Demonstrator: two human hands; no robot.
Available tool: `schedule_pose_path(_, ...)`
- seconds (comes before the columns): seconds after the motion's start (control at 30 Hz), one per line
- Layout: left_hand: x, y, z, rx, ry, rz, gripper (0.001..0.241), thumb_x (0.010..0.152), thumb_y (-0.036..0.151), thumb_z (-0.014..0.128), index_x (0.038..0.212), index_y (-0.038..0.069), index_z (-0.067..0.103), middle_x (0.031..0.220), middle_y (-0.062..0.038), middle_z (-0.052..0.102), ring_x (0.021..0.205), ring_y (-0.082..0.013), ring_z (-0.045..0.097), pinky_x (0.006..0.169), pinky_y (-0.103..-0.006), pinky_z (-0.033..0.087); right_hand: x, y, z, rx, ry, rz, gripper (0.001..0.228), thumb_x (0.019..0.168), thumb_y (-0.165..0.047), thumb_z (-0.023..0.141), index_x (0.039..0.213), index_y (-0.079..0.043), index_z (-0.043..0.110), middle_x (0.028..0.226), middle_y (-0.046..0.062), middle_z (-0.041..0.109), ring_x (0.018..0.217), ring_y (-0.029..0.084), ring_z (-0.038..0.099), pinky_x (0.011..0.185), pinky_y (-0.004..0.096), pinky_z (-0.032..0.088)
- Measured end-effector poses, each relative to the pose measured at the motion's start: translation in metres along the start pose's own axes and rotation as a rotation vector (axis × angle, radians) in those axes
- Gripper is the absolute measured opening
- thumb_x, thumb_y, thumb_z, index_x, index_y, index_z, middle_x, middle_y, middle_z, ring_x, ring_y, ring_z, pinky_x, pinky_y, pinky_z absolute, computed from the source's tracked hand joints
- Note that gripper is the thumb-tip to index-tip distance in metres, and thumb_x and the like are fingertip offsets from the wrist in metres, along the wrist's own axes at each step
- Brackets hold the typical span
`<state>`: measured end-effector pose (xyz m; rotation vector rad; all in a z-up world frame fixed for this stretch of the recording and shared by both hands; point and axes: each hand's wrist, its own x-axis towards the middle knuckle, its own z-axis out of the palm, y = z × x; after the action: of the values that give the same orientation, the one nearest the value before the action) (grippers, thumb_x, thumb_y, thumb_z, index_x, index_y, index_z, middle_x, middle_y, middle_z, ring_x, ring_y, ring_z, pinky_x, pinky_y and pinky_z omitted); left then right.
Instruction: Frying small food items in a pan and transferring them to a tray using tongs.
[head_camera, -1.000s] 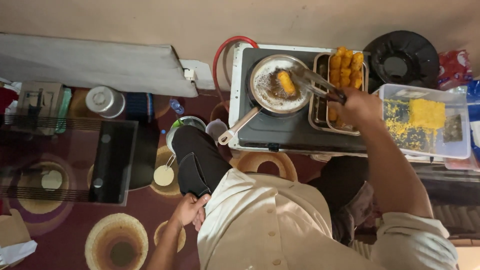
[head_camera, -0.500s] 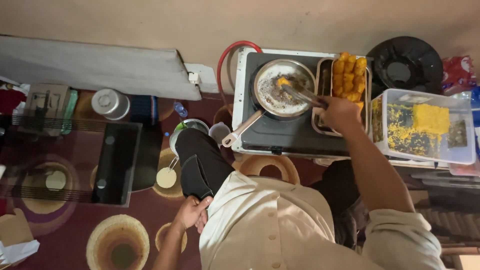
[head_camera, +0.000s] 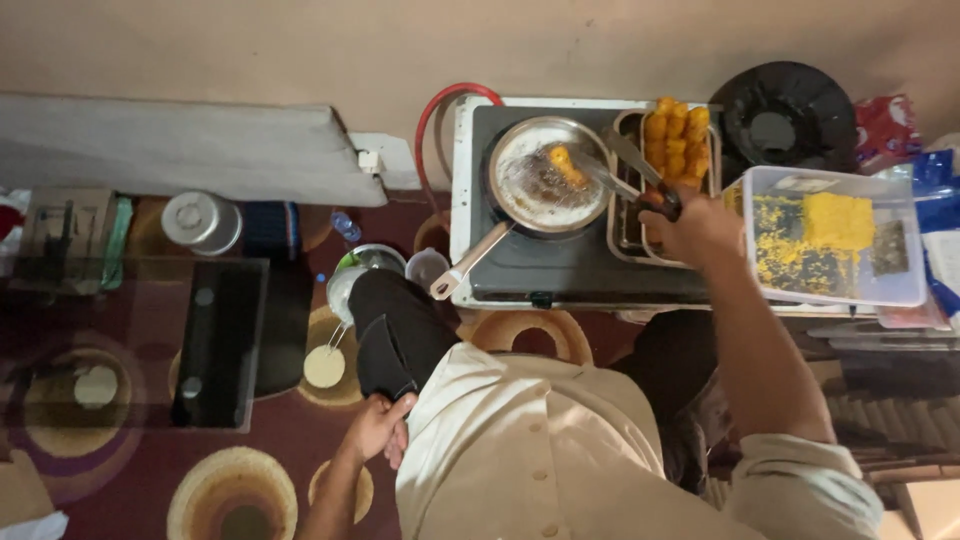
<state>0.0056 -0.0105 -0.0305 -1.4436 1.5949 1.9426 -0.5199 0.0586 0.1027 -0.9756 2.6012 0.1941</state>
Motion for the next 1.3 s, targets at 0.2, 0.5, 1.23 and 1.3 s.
schedule_pose_path(0.2,0.003,-0.008,0.004,-0.015,0.045,-0.039,0.08,0.098,0.049,0.053,0.044,-0.009,0.066,0.036,-0.026,0.057,0.027,-0.0286,0.056,0.032,-0.0302,0.043,0.014,0.031,0.037,0.269,0.27,-0.036,0.072,0.091,-0.067,0.062,0.139,-0.015,0.055,0.11,0.028,0.071,0.102,0.054,0.065,0.083,0.06,0.05)
schedule_pose_path(0.5,0.006,-0.012,0.002,0.023,0.122,-0.048,0.082,0.093,0.053,0.053,0.041,-0.009,0.066,0.034,-0.025,0.057,0.025,-0.0271,0.053,0.032,-0.0299,0.035,0.004,0.081,0.065,0.723,0.272,0.296,0.067,0.089,-0.051,0.064,0.144,-0.014,0.054,0.127,0.024,0.065,0.114,0.049,0.06,0.094,0.055,0.045)
schedule_pose_path(1.23,0.132,-0.202,-0.052,0.316,0.448,0.686,0.017,0.091,0.014,0.068,0.079,0.008,0.057,0.045,-0.008,0.044,0.037,-0.0194,0.051,0.041,-0.035,0.034,-0.026,0.063,0.086,0.526,0.062,0.277,0.081,0.098,-0.059,0.052,0.161,-0.015,0.027,0.161,0.013,0.032,0.135,0.042,0.046,0.093,0.063,0.048)
schedule_pose_path(1.3,0.162,-0.225,-0.076,0.838,0.486,1.375,0.029,0.093,0.003,0.062,0.119,0.008,0.073,0.058,0.005,0.041,0.048,-0.0084,0.052,0.052,-0.0274,0.033,-0.033,0.065,0.081,0.55,0.062,0.281,0.083,0.096,-0.059,0.053,0.161,-0.013,0.029,0.161,0.013,0.034,0.135,0.041,0.047,0.095,0.062,0.047)
